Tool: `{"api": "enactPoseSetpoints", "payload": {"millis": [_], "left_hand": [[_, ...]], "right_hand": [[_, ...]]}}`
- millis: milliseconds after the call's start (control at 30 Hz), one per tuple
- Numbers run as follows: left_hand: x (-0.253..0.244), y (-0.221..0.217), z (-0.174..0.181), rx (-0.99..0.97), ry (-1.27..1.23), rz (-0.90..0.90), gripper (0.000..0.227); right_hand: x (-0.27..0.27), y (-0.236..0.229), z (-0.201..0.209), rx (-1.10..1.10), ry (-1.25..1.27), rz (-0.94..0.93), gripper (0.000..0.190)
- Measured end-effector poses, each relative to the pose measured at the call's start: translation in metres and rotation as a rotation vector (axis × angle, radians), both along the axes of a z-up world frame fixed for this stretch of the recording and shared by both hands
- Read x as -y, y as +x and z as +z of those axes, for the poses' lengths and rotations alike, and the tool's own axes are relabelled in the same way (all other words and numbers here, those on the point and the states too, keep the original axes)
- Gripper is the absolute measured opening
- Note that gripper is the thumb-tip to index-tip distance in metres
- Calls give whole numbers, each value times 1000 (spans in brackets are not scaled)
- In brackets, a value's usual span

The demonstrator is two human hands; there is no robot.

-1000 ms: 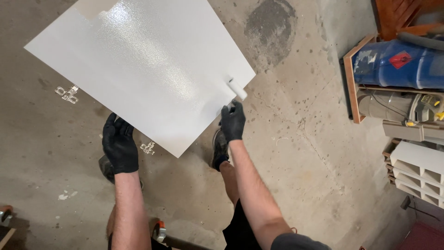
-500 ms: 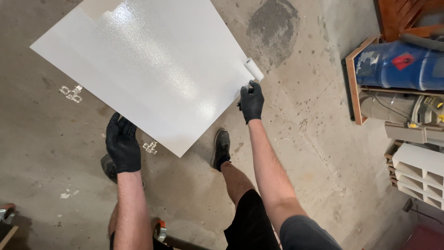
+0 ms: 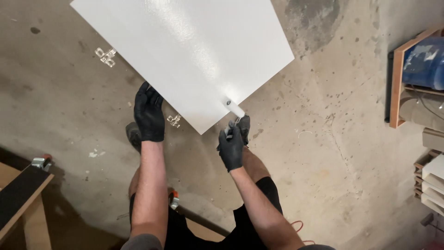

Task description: The person kneels on the floor and uses a small paint roller to apply white paint to a cabinet door. They briefly stand to pour liquid from a bottle into a container before resuming painting the door surface.

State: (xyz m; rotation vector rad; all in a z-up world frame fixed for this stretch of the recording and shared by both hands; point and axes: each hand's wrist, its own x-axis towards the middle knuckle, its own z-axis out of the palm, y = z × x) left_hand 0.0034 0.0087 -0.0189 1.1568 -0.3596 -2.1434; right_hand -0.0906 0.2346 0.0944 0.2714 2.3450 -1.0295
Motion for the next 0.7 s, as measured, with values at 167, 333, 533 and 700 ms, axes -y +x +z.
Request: {"api": "enactPoseSetpoints", "payload": {"millis": [167, 333, 533, 700], "left_hand": [[2, -6, 12, 14, -21, -20, 46], [2, -3, 8, -4, -22, -16, 46], [3, 2, 3, -65, 13, -11, 51], [9, 3, 13, -119, 116, 82, 48]], "right_hand": [[-8, 76, 6, 129, -60, -7, 46], [-43, 101, 6, 73, 28, 205, 50], [-104, 53, -32, -272, 186, 778, 57], [-67, 6, -55, -302, 128, 998, 62]]}}
